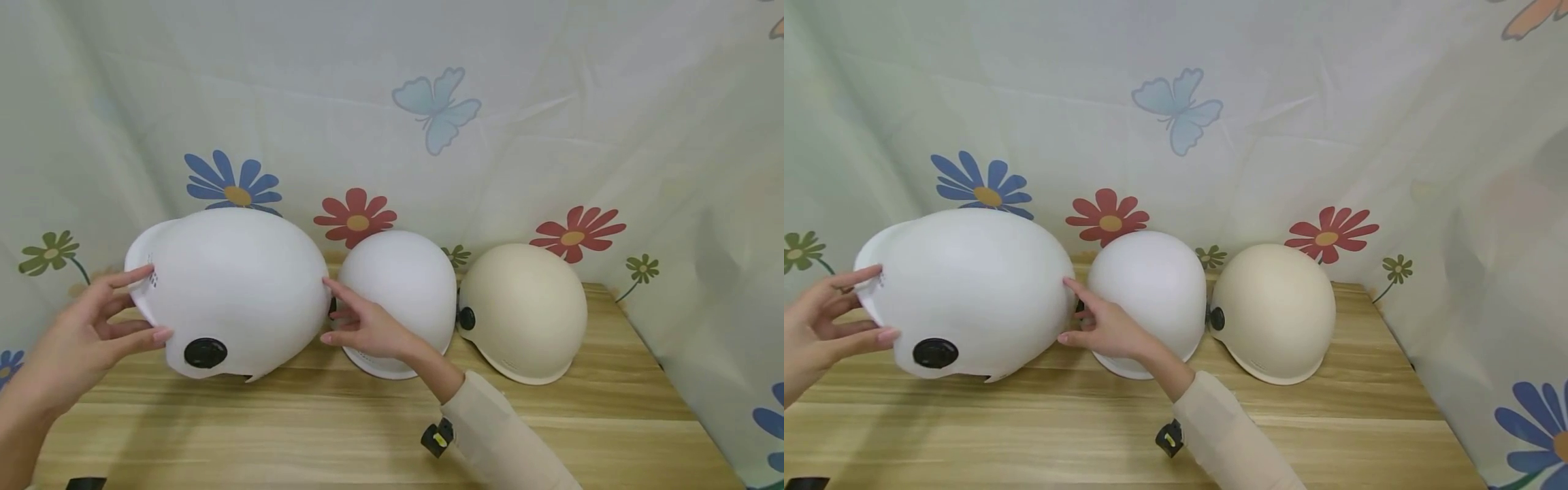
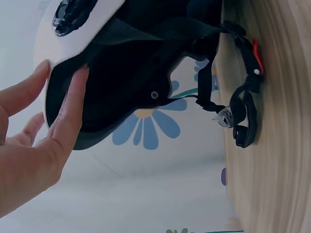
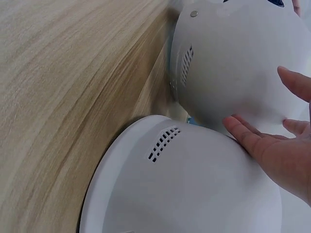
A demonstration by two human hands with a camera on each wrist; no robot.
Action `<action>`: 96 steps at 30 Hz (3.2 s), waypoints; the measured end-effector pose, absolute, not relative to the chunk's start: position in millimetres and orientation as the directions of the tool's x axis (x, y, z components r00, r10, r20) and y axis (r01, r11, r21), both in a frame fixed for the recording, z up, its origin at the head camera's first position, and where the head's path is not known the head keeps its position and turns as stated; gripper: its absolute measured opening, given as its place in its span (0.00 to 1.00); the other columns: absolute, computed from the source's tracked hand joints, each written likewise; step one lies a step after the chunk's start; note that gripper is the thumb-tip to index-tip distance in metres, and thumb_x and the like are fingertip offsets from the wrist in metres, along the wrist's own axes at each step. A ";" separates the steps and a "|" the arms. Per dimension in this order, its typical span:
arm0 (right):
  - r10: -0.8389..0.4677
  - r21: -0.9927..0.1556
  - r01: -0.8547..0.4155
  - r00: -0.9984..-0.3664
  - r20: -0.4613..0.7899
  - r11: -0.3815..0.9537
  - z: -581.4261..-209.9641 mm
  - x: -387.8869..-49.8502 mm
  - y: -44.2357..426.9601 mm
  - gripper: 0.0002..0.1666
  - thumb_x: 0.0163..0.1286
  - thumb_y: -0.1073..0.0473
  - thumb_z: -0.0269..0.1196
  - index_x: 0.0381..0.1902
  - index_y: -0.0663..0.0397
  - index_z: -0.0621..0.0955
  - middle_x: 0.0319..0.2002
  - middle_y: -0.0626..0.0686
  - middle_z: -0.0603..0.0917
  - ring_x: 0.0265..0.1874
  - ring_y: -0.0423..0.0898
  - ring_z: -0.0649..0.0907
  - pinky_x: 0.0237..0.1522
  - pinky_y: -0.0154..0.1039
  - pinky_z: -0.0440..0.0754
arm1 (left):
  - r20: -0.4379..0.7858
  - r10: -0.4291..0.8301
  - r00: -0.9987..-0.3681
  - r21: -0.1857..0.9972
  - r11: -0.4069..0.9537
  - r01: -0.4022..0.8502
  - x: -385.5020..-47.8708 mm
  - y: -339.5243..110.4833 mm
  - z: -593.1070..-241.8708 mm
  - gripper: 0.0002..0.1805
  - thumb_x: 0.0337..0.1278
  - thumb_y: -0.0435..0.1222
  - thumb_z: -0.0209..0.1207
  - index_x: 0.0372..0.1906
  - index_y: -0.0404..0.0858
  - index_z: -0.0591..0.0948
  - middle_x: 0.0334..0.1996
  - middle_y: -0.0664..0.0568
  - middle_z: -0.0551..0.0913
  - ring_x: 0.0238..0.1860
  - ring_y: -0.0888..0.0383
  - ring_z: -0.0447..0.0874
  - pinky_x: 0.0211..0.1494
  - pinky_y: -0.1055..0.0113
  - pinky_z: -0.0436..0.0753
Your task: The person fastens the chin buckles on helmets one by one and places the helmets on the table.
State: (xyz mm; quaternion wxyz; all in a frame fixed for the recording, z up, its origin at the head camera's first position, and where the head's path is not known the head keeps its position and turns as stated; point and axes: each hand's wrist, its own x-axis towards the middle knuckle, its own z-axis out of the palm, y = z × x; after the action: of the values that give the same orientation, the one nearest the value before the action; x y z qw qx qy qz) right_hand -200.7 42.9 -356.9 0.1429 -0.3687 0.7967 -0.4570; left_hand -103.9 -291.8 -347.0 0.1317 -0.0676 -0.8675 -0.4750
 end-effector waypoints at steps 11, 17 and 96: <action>-0.713 -0.844 -0.441 -0.693 0.105 0.305 -359.2 -199.9 44.0 0.48 0.60 0.62 0.64 0.71 0.41 0.51 0.68 0.53 0.56 0.57 0.54 0.73 0.52 0.37 0.74 | 0.264 -0.003 -0.965 0.838 0.496 0.228 -110.5 -287.9 -360.7 0.47 0.51 0.28 0.62 0.72 0.42 0.46 0.62 0.25 0.47 0.37 0.79 0.72 0.32 0.73 0.80; -0.717 -0.842 -0.444 -0.690 0.103 0.306 -360.5 -200.2 42.2 0.47 0.60 0.62 0.64 0.71 0.41 0.53 0.68 0.50 0.55 0.58 0.52 0.71 0.54 0.40 0.72 | 0.223 -0.006 -0.975 0.857 0.478 0.193 -112.1 -289.9 -367.4 0.48 0.53 0.29 0.61 0.71 0.37 0.41 0.58 0.24 0.51 0.38 0.81 0.69 0.33 0.75 0.79; -0.785 -0.820 -0.454 -0.620 0.011 0.347 -376.3 -203.9 30.9 0.41 0.61 0.63 0.63 0.69 0.50 0.58 0.66 0.53 0.62 0.60 0.51 0.68 0.56 0.36 0.70 | -0.130 0.027 -0.991 0.836 0.541 -0.095 -124.1 -301.3 -390.6 0.54 0.59 0.46 0.57 0.67 0.30 0.28 0.60 0.17 0.42 0.49 0.34 0.72 0.46 0.49 0.77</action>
State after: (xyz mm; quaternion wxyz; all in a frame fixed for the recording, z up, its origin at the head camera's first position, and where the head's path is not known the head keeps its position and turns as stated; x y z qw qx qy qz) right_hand -203.9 30.9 -376.3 0.1971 -0.3888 0.7967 -0.4187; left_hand -124.1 -301.3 -390.6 -0.0636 0.0194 -0.8755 -0.4787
